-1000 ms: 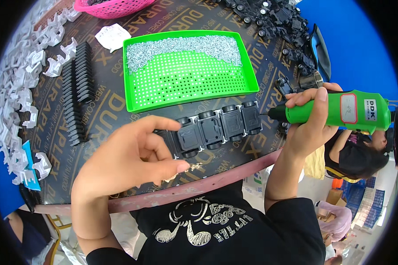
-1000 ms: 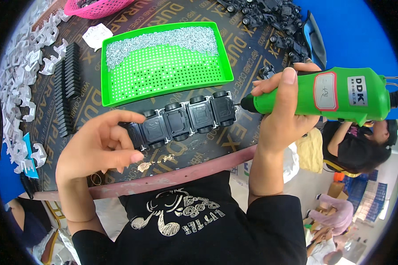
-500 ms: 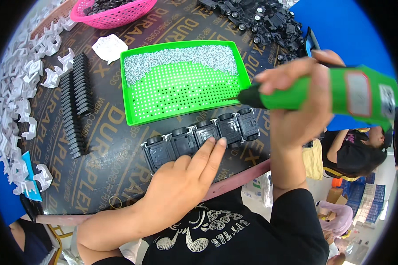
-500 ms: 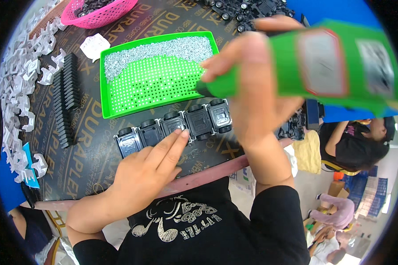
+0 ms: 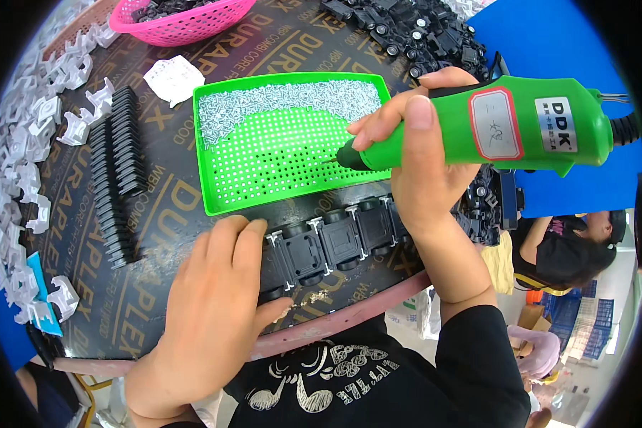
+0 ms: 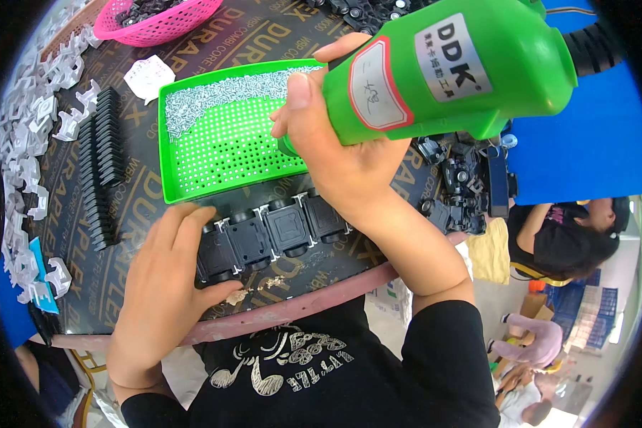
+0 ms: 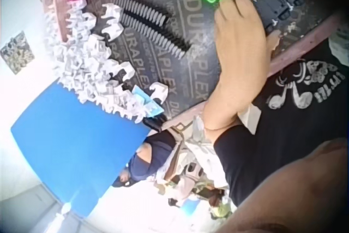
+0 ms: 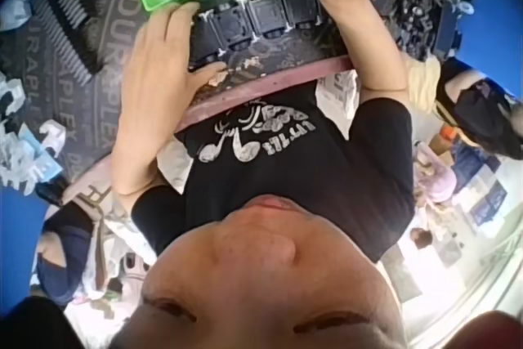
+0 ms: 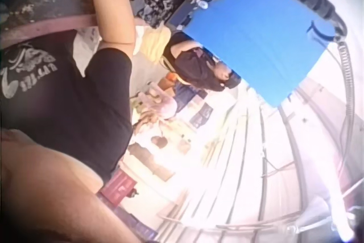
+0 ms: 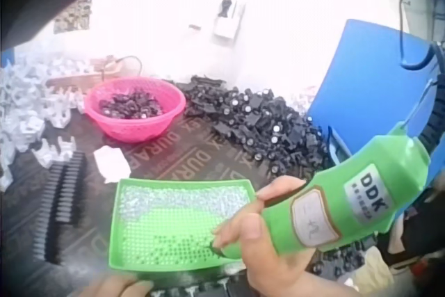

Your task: Assembling small plastic chassis and components using an electric screwdriver.

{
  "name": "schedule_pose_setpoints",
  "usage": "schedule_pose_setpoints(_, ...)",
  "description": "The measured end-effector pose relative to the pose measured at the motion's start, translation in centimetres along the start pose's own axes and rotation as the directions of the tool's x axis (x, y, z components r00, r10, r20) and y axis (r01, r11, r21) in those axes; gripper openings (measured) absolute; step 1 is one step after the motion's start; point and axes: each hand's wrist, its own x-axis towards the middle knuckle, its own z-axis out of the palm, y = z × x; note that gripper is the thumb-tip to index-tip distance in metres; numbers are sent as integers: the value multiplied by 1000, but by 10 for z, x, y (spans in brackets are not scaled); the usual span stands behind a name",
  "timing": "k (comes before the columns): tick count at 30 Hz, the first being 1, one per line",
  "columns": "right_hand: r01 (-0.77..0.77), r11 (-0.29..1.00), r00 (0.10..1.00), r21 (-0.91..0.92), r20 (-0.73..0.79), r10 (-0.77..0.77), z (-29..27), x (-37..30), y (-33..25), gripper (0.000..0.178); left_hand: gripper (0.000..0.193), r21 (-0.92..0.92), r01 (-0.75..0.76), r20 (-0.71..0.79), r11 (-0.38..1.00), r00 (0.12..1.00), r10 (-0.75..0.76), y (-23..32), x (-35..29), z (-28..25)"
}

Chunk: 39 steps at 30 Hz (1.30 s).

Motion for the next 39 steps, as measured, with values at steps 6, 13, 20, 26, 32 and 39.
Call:
schedule_pose_setpoints(6, -58, 998, 998, -7, 9, 58, -4, -2, -2, 25, 67, -189, 65, 84, 980, 995, -49, 4, 5, 18)
schedule_pose_setpoints(13, -44, 982, 992, 181, -107, 64, -15, -1, -57, 35, 71, -192, -30, -80, 981, 997, 15, 5, 13, 27)
schedule_pose_setpoints(20, -115, 983, 936, 144, 348, 59, -24, -20, -82, 42, 65, -383, 7, -103, 924, 993, -51, -1, 13, 42)
schedule_pose_setpoints(26, -169, 984, 951, 56, 272, 148, -7, -29, -73, 42, 64, -394, -9, -102, 919, 994, -34, -1, 12, 45)
schedule_pose_setpoints(32, -130, 988, 840, 78, 538, 68, -9, -12, -65, 40, 64, -378, -53, -139, 924, 990, -1, 4, 13, 44)
schedule_pose_setpoints(39, -269, 962, 953, 41, 160, 259, 14, -30, -62, 41, 68, -354, 13, -125, 935, 990, -60, 1, 8, 55)
